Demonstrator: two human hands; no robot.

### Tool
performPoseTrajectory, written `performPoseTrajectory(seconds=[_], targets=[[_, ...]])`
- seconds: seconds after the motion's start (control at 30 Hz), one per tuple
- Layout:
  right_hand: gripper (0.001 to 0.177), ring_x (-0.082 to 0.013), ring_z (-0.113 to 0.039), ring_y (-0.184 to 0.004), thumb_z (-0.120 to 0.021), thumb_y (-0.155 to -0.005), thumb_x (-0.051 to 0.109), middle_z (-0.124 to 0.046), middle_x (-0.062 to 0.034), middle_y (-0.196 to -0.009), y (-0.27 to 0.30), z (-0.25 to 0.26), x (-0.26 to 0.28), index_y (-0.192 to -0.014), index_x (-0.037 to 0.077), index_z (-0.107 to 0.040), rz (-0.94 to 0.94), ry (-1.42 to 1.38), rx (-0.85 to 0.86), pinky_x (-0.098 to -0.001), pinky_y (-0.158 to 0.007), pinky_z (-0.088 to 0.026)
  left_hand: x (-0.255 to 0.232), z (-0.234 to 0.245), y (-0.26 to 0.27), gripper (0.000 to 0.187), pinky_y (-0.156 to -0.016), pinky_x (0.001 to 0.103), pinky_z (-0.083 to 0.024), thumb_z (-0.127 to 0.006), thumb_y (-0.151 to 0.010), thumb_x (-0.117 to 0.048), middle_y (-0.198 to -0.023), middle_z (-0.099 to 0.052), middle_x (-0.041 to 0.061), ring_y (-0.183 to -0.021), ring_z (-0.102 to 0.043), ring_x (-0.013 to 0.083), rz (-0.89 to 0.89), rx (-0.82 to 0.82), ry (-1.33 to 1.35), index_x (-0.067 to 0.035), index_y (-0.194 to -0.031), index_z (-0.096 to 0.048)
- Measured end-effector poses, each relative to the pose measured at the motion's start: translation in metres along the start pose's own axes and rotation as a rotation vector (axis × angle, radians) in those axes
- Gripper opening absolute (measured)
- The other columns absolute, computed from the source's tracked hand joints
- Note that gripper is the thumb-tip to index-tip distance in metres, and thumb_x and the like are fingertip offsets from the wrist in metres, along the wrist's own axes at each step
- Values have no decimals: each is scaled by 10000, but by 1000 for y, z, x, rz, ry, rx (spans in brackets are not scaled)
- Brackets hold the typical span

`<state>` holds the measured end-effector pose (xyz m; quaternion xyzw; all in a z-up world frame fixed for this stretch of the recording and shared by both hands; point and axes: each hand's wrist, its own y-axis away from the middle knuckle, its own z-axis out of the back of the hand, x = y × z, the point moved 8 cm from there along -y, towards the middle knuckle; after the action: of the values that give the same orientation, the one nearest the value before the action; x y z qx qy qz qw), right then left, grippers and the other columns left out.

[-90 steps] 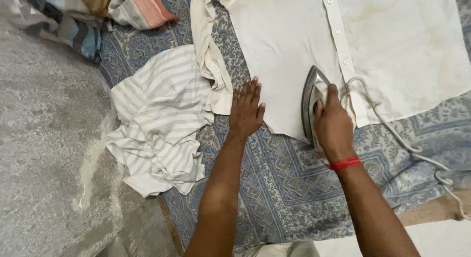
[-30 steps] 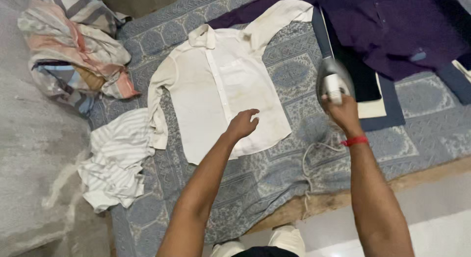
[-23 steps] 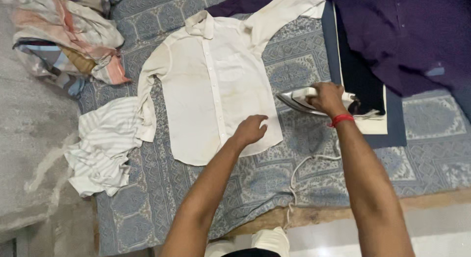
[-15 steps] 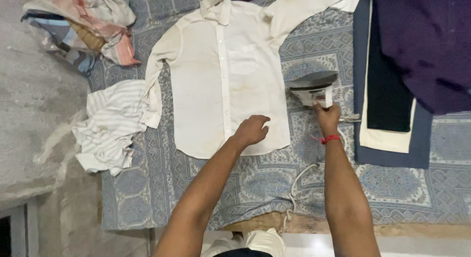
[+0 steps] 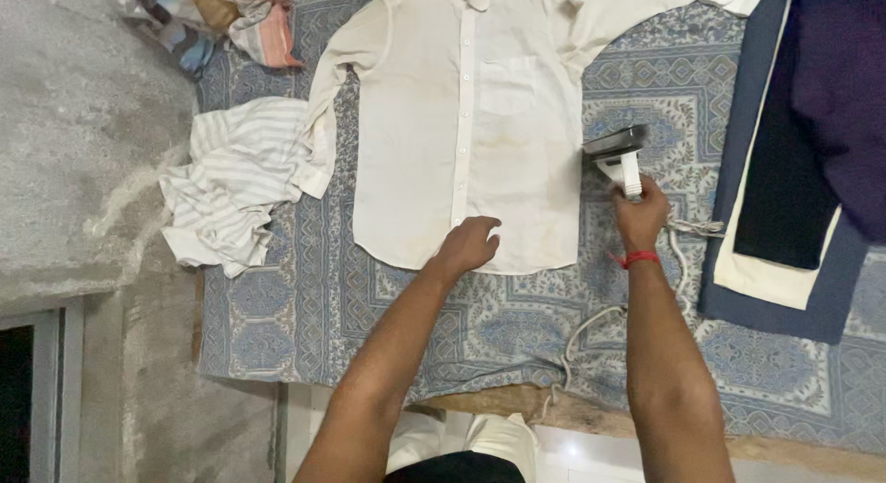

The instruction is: The person buttons a white long-sleeved shirt laid on a patterned bedspread, then irons the front, sleeves, and collar using a handheld iron. The person adjusts the shirt multiple times and finishes by placing it atop a purple shirt.

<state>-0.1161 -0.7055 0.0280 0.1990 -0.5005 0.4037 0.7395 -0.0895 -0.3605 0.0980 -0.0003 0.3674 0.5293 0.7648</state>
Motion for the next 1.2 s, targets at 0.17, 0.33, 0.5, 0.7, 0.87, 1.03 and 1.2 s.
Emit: performPoseTrajectory(seconds=[0.17,0.33,0.5,0.7,0.87,1.03,1.2], targets=[[306,-287,-765,-951,-809,-902,146,-767,-187,-1009,-3,2,15,-1150,-14,-732,116,51,-67,-392,-851,-575,14,10,8,420,-1072,456,-446,-597,-932,-250,-1353,-642,166,-1297,-555,343,-35,-27,-19,-66,-1305,-652],[287,-402,-728,-875,-789,-937,198,-741,-242,-936,-12,3,13,-1099,-32,-736,69,331,-24,-458,-779,-549,41,13,8,417,-1084,447,-458,-599,-933,-251,-1353,-653,160,-1294,-571,337,-59,-4,-17,-74,-1304,-667],[254,-346,-746,-875,-766,-941,170,-747,-227,-941,24,29,5,-1091,-33,-736,42,266,-54,-426,-795,-555,58,15,12,416,-1072,451,-470,-608,-923,-253,-1341,-664,162,-1284,-582,347,-135,3,-48,-62,-1287,-672],[284,-229,-746,-872,-771,-918,136,-763,-177,-966,98,71,-8,-1143,-33,-742,-32,152,-98,-365,-786,-556,43,5,5,428,-1086,447,-466,-600,-935,-263,-1356,-653,167,-1297,-582,337,-111,71,-28,-66,-1309,-661],[303,-256,-746,-835,-768,-911,161,-755,-198,-927,106,68,-13,-1134,-42,-735,-164,147,-69,-391,-757,-548,7,-22,0,416,-1096,455,-440,-602,-934,-253,-1372,-635,163,-1319,-544,339,-162,95,-41,-73,-1305,-659],[329,-333,-761,-893,-788,-871,180,-758,-235,-958,89,69,8,-1116,-37,-751,-87,243,-117,-422,-807,-565,-28,-35,4,420,-1101,452,-442,-596,-932,-243,-1365,-640,160,-1326,-541,332,-165,124,-26,-73,-1311,-657],[421,-355,-749,-964,-819,-834,223,-758,-236,-1028,89,72,15,-1162,-26,-734,-49,248,-136,-435,-863,-563,-46,-45,8,411,-1089,456,-444,-609,-920,-229,-1352,-647,154,-1317,-541,335,-194,122,-29,-69,-1295,-662]])
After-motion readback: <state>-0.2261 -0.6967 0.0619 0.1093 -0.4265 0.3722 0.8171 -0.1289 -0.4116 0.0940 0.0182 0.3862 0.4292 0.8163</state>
